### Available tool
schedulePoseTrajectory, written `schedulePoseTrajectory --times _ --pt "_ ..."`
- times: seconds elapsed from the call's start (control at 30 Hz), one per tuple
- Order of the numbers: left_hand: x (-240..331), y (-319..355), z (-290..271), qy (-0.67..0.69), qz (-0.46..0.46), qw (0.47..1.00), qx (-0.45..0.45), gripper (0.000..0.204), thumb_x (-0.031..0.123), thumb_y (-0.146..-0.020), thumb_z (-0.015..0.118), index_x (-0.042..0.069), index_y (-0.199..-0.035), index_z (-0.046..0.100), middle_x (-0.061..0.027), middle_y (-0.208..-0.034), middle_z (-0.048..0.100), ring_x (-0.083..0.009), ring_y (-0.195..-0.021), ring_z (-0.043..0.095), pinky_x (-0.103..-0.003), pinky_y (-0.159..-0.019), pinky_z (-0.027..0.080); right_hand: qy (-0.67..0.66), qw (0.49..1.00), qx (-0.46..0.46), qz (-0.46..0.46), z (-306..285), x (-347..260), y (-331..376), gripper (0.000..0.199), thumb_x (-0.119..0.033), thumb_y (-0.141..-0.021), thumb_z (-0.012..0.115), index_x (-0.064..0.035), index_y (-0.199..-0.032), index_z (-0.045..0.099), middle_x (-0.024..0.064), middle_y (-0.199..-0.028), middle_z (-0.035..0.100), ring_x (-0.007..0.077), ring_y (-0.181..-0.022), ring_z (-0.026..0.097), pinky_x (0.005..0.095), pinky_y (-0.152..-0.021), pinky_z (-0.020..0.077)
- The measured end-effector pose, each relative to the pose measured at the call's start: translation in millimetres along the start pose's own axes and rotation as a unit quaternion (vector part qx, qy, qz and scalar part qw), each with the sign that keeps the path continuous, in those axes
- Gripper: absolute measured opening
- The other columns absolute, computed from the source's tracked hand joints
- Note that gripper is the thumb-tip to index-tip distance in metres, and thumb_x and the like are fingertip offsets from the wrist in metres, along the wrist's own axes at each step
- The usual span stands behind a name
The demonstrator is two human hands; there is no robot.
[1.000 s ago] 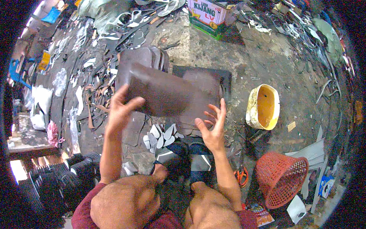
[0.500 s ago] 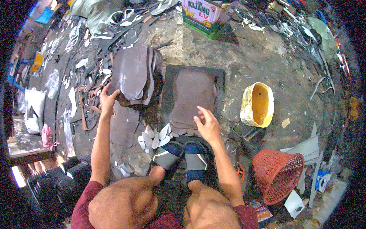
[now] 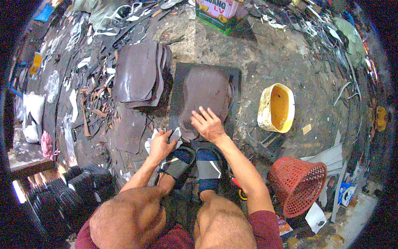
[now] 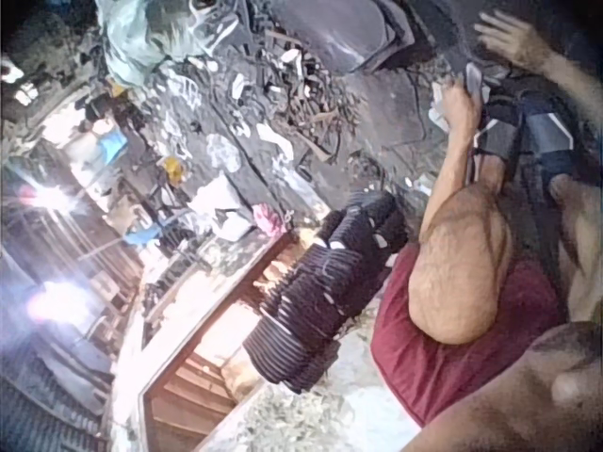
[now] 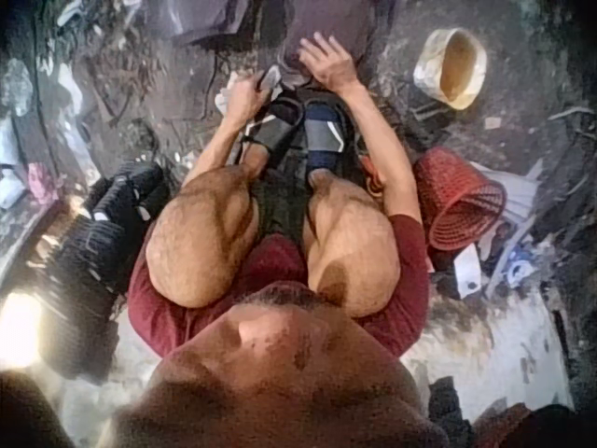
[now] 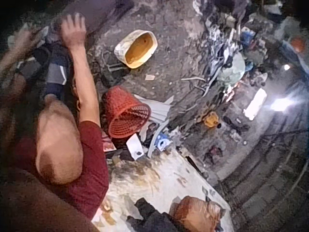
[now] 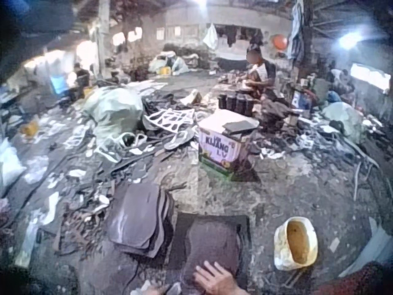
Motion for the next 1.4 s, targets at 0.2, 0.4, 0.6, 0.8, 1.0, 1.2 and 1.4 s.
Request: schedulePoseTrajectory --times 0.2,0.4,0.6,0.8,1.0,1.2,1.4 --pt "8 -4 -4 0.060 -0.020 0.998 -0.014 0.027 0.022 -0.082 0.083 0.001 -0.097 0.074 -0.0145 -0.083 0.073 -0.0269 -0.073 0.070 -0.039 -0.070 0.056 0.015 0.853 0.370 0.369 -167 156 -44 0.025 -0.026 -0.106 0.055 -0.0043 -0.104 0.068 0.0200 -0.103 0.074 0.0444 -0.093 0.070 0.0500 -0.079 0.0547" --pt "-25 -4 -3 0.445 -0.202 0.872 0.017 0.013 0.010 -0.092 0.073 0.005 -0.098 0.063 -0.0069 -0.089 0.074 -0.0142 -0.078 0.068 -0.031 -0.069 0.056 0.095 0.966 0.235 0.055 -248 32 -113 0.010 -0.019 -0.100 0.060 -0.0113 -0.102 0.067 0.0099 -0.092 0.070 0.0310 -0.080 0.068 0.0449 -0.067 0.0516" --pt "26 -7 -11 0.470 -0.118 0.874 -0.021 0.013 0.006 -0.097 0.069 0.004 -0.101 0.056 -0.0115 -0.094 0.074 -0.0156 -0.075 0.071 -0.027 -0.063 0.055 -0.063 0.992 -0.087 0.070 -89 -69 14 0.029 -0.034 -0.098 0.064 -0.0075 -0.106 0.073 0.0108 -0.096 0.072 0.0255 -0.090 0.070 0.0380 -0.076 0.0541" --pt "51 16 -25 0.270 0.108 0.948 -0.132 0.031 0.011 -0.085 0.084 0.004 -0.113 0.075 -0.0105 -0.095 0.077 -0.0189 -0.084 0.073 -0.032 -0.076 0.058 -0.495 0.769 -0.011 0.405 -49 -96 59 0.029 -0.020 -0.093 0.079 -0.0047 -0.117 0.076 0.0117 -0.095 0.079 0.0159 -0.083 0.074 0.0303 -0.077 0.0586" --pt "22 -23 -25 0.515 -0.167 0.836 -0.092 0.013 0.000 -0.086 0.080 0.000 -0.095 0.071 -0.0065 -0.089 0.074 -0.0157 -0.082 0.071 -0.031 -0.079 0.059 -0.038 0.981 -0.151 0.118 -67 -78 56 0.067 -0.038 -0.086 0.078 -0.0193 -0.146 0.056 0.0069 -0.152 0.052 0.0268 -0.142 0.045 0.0505 -0.115 0.0343" --pt "59 -78 10 0.326 0.001 0.942 -0.083 0.027 0.012 -0.087 0.082 0.006 -0.113 0.080 -0.0079 -0.099 0.079 -0.0159 -0.088 0.073 -0.032 -0.078 0.058 -0.111 0.943 0.152 0.274 -160 -7 -13 0.024 -0.018 -0.098 0.066 -0.0090 -0.119 0.073 0.0109 -0.111 0.078 0.0324 -0.095 0.075 0.0432 -0.081 0.0582" --pt "67 -71 24 -0.040 0.250 0.966 0.053 0.029 0.027 -0.088 0.077 0.014 -0.113 0.078 -0.0081 -0.105 0.065 -0.0298 -0.100 0.056 -0.042 -0.089 0.044 -0.050 0.986 0.100 0.123 -166 -27 -42 0.019 -0.007 -0.094 0.067 -0.0090 -0.112 0.073 0.0068 -0.114 0.076 0.0261 -0.103 0.073 0.0395 -0.084 0.0551"
Point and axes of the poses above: each hand's wrist, its own y-axis away from the middle knuckle, its own z-axis out of the palm, x = y × z, the point moved 3 cm from there along -y, towards the middle knuckle
